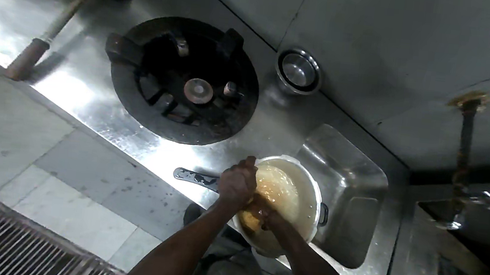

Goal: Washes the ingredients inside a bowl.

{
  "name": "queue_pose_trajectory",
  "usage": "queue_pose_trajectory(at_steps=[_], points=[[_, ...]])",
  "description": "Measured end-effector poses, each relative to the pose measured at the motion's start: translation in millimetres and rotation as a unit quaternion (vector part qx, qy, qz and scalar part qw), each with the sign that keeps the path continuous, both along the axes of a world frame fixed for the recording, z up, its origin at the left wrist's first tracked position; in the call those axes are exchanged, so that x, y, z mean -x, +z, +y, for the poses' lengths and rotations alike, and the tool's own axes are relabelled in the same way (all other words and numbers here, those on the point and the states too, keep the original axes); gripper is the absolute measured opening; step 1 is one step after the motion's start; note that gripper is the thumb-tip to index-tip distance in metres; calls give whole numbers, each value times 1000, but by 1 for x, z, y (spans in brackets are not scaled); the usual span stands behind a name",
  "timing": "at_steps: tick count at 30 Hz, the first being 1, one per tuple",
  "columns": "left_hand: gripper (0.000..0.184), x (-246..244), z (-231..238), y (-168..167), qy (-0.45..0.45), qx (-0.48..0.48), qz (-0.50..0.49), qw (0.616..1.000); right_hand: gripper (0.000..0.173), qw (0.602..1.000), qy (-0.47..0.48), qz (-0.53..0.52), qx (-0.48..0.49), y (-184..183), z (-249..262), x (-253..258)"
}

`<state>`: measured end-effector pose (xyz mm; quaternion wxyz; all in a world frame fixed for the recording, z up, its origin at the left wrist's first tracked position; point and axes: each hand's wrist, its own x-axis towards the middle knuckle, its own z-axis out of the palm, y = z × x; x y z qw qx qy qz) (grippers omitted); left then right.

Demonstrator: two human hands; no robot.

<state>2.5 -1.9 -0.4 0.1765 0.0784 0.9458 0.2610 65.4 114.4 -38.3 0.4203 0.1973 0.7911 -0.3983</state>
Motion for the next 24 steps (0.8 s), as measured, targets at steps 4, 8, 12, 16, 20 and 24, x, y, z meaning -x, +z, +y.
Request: queue_pose_trajectory(at_steps=[4,8,12,16,20,24], points=[[36,2,0,3,-7,7,-12,1000,38,995,-74,46,-57,5,-3,6],[34,1,1,-1,-7,-1,8,1000,62,984,-82,68,-144,2,11,9],[35,1,-1,3,-14,2,-4,1000,56,977,-14,114,-180,-12,26,11],[35,1,1,0,-6,3,0,1000,49,950,148,55,-268,-30,21,12],[35,1,0,0,-4,3,-4,1000,35,934,240,-19,-262,-13,6,22],[35,1,1,3,-3,0,-5,1000,45,946,254,11,-201,20,25,30]])
